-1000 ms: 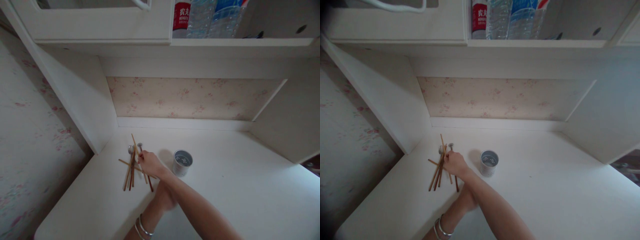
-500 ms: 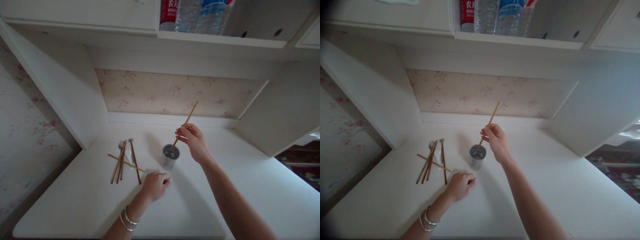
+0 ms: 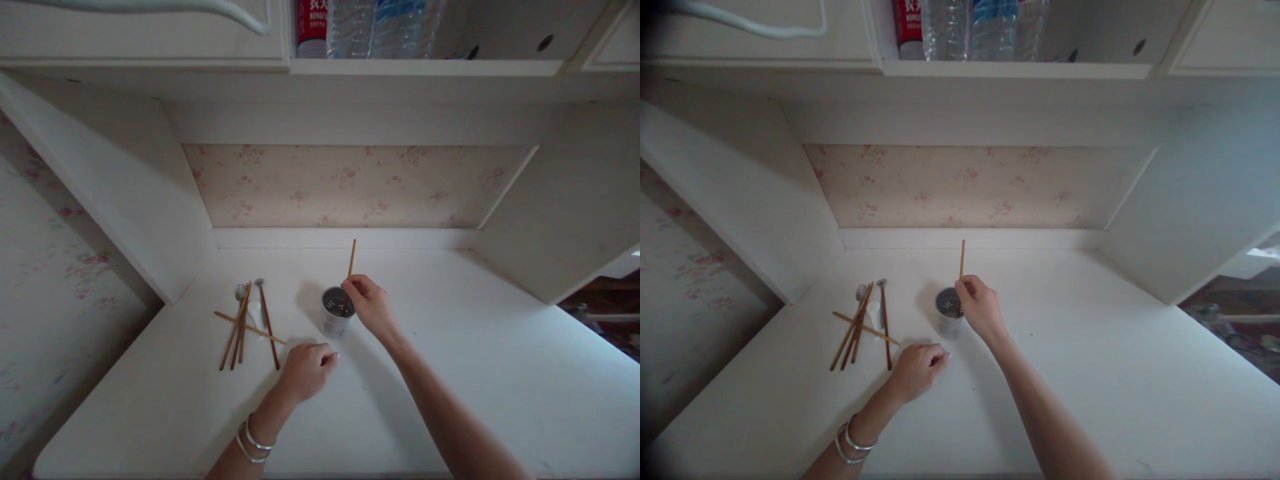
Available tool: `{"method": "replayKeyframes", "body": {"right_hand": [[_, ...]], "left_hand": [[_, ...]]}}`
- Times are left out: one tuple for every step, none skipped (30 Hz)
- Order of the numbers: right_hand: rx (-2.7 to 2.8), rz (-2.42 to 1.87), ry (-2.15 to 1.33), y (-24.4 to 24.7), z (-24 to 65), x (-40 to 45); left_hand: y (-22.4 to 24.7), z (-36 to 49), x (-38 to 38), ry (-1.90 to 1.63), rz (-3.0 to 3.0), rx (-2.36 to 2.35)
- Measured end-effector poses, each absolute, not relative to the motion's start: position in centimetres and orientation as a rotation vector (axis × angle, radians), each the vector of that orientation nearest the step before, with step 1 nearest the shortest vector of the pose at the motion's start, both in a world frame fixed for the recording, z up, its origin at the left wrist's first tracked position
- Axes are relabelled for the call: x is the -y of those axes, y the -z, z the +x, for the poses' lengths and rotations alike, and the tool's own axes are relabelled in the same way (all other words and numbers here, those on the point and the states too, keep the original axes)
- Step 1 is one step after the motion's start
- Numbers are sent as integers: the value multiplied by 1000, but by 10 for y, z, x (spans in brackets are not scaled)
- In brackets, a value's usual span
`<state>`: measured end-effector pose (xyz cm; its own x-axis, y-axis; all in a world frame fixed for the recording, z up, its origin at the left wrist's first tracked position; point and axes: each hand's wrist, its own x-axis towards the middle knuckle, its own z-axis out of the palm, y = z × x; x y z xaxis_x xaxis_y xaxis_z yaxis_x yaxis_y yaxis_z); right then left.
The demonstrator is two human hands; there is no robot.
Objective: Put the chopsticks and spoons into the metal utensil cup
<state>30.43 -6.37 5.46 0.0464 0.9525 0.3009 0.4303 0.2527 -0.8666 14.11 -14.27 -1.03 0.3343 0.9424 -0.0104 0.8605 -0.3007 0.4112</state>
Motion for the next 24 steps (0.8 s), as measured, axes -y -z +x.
{"method": "replayKeyframes", "body": {"right_hand": [[1561,-1343,-640,-55,305,65],[1574,-1348,-603,-55,305,65],[1586,-1353,-566,-55,306,65],[1597,-1355,-530,-54,306,65],[1608,-1355,-502,-53,306,65],[1622,-1356,-481,-52,307,65],[1635,-1359,-467,-50,307,64],[1647,-1359,-466,-47,307,63],[1652,-1357,-478,-44,307,63],[1651,-1353,-497,-41,307,62],[1642,-1348,-517,-38,308,62],[1629,-1344,-537,-35,308,61],[1612,-1342,-559,-32,308,61],[1595,-1343,-585,-30,307,61],[1574,-1349,-612,-28,307,60],[1556,-1356,-641,-26,307,60],[1540,-1361,-668,-25,307,60],[1529,-1364,-692,-24,307,59],[1523,-1366,-709,-24,307,59],[1520,-1368,-720,-23,307,58],[1518,-1370,-728,-23,307,58],[1513,-1373,-734,-22,307,58],[1502,-1378,-744,-22,307,59],[1482,-1377,-763,-21,307,60]], "left_hand": [[11,141,142,-337,2267,-1597],[11,141,142,-343,2272,-1594],[11,141,142,-348,2277,-1592],[12,141,142,-353,2280,-1589],[13,141,142,-356,2283,-1587],[13,141,142,-359,2285,-1585],[14,141,142,-361,2287,-1583],[14,140,142,-362,2289,-1581],[15,140,141,-364,2290,-1581],[15,140,141,-366,2291,-1584],[15,140,141,-367,2291,-1586],[15,141,141,-368,2291,-1588],[15,141,141,-369,2290,-1589],[15,140,141,-370,2288,-1589],[14,140,141,-371,2285,-1586],[14,140,141,-372,2283,-1582],[13,140,141,-374,2281,-1579],[13,140,142,-376,2280,-1576],[13,140,142,-377,2278,-1575],[13,140,142,-378,2276,-1575],[12,140,142,-379,2273,-1574],[12,140,142,-380,2268,-1574],[13,140,142,-384,2264,-1575],[13,140,142,-390,2263,-1576]]}}
